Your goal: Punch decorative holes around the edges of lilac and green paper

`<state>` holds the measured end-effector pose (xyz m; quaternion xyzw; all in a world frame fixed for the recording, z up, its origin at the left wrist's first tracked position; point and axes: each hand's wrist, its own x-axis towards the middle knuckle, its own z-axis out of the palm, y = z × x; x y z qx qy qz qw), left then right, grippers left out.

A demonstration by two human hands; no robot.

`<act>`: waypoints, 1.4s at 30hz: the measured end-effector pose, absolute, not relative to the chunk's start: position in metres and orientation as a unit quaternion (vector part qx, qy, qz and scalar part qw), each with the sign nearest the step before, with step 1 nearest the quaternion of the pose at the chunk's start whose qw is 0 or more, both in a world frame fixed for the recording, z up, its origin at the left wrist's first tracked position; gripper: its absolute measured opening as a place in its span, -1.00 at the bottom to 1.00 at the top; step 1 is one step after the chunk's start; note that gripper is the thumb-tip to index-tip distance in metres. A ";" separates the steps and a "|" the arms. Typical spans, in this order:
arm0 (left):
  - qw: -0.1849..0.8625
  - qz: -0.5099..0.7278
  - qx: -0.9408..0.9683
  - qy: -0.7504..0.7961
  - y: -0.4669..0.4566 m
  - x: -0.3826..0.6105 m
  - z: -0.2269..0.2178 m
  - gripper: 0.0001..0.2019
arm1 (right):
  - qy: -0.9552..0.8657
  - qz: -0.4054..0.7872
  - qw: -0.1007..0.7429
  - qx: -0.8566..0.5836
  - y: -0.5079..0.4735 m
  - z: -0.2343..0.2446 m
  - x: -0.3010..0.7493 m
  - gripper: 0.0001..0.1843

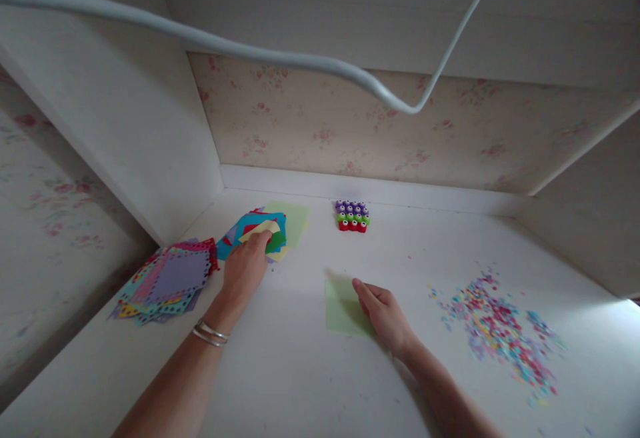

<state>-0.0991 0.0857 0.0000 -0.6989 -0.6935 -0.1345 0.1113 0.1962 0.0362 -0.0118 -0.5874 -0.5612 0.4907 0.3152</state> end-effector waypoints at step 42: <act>0.104 -0.154 -0.685 -0.704 0.096 -0.098 -0.011 -0.70 | -0.617 0.444 0.286 -0.584 0.041 -0.003 0.181 -0.44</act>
